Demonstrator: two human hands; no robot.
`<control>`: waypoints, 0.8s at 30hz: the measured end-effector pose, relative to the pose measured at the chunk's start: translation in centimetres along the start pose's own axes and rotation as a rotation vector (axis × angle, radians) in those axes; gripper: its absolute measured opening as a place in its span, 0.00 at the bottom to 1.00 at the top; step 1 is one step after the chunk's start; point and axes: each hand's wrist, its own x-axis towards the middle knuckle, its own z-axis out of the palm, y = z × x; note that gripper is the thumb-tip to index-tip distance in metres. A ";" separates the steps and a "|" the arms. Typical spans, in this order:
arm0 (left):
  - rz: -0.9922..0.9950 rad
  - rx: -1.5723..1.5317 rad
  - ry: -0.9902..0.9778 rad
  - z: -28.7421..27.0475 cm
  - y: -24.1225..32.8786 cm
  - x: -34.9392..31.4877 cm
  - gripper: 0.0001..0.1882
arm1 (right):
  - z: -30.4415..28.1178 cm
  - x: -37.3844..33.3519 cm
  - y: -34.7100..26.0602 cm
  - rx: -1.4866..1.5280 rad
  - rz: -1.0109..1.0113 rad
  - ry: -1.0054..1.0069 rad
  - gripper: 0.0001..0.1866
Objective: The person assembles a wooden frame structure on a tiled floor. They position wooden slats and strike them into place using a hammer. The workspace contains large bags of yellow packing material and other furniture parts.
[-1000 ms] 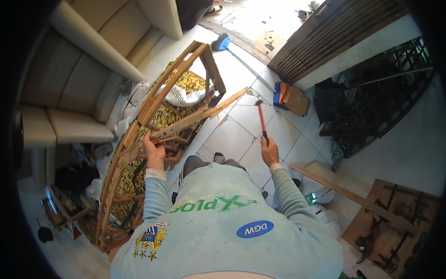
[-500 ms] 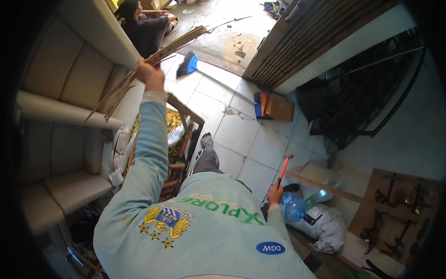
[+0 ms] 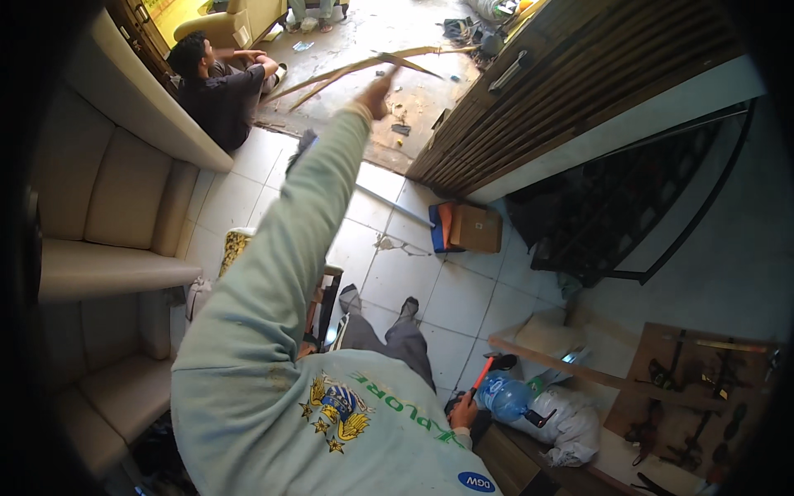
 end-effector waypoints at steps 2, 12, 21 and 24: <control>0.008 -0.585 0.199 9.3 -0.7 -3.4 0.41 | 0.8 2.6 2.3 -0.021 -0.190 -0.044 0.27; -1.382 -0.124 -0.576 30.8 -12.5 -79.4 0.40 | -1.0 24.8 -5.9 -0.666 -0.562 -0.600 0.30; -1.776 -0.386 0.940 22.8 -3.8 -101.1 0.22 | 8.8 41.9 -20.6 -1.511 -0.411 -0.518 0.20; -1.549 -0.625 1.115 28.8 -2.2 -96.5 0.21 | 14.3 40.7 -19.2 -1.378 -0.541 -0.564 0.18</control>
